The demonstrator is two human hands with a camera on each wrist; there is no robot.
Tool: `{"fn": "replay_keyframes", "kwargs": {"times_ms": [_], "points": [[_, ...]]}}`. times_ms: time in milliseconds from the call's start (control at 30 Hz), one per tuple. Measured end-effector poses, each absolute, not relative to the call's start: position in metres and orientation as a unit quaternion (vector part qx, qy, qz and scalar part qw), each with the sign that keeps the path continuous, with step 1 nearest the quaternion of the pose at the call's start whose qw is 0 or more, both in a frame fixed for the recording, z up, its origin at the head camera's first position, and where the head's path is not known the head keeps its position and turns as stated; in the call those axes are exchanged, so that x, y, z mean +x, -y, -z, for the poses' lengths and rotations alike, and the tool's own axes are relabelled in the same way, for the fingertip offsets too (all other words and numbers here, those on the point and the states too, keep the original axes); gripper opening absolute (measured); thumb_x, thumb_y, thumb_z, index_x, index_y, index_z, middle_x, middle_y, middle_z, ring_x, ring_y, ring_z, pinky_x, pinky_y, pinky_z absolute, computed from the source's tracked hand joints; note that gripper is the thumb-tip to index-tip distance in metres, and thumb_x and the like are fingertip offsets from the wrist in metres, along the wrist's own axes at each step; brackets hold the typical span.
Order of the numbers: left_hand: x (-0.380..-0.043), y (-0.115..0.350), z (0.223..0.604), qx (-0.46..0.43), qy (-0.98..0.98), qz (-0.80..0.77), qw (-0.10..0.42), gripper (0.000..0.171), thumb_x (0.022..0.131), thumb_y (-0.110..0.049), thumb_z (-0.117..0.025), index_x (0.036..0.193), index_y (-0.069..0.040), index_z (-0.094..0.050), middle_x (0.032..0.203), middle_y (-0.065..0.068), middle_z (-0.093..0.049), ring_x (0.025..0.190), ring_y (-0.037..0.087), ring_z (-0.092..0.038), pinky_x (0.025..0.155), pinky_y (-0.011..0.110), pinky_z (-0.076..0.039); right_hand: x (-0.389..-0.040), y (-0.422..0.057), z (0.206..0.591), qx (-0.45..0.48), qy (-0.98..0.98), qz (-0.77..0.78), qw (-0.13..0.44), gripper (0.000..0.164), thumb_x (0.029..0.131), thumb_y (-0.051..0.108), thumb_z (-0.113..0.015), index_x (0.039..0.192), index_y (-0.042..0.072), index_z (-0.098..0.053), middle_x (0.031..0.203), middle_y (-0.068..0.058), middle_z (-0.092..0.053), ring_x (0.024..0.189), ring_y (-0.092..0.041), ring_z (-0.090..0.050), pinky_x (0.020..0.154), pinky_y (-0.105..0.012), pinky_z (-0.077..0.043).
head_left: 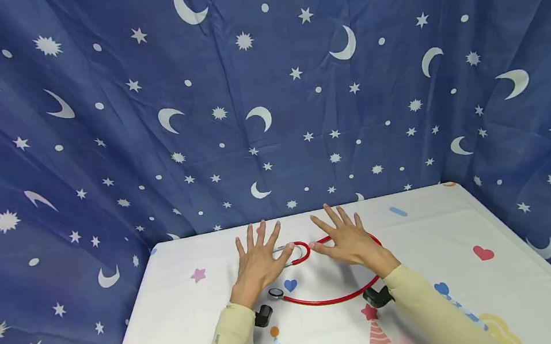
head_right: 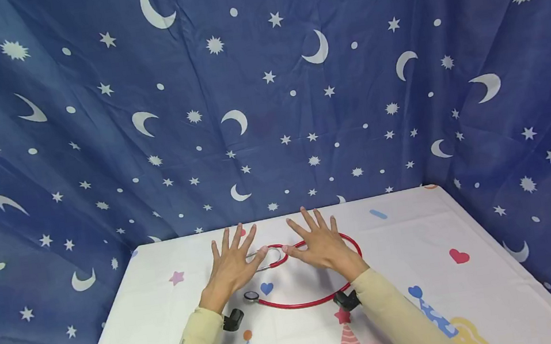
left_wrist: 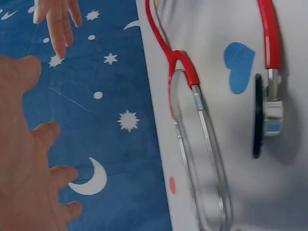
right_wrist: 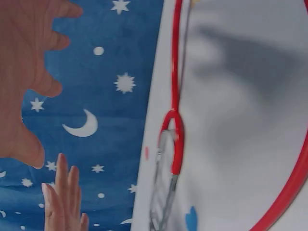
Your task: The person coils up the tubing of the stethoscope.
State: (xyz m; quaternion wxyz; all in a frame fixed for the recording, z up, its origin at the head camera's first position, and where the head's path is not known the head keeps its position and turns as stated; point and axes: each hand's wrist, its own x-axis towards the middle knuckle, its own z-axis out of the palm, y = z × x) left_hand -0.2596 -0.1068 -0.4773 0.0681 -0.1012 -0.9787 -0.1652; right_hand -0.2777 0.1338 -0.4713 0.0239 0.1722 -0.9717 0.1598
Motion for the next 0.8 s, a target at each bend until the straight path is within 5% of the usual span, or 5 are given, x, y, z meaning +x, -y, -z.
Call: {"fn": "replay_keyframes", "kwargs": {"times_ms": [800], "points": [[-0.279, 0.103, 0.517, -0.108, 0.98, 0.166, 0.006, 0.077, 0.091, -0.067, -0.049, 0.154, -0.024, -0.034, 0.161, 0.013, -0.028, 0.149, 0.041, -0.022, 0.117, 0.066, -0.015, -0.299, -0.138, 0.512, 0.137, 0.983, -0.124, -0.024, 0.075, 0.09, 0.067, -0.052, 0.153, 0.029, -0.035, 0.16, -0.014, -0.029, 0.148, -0.043, -0.024, 0.113, -0.072, -0.014]]}}
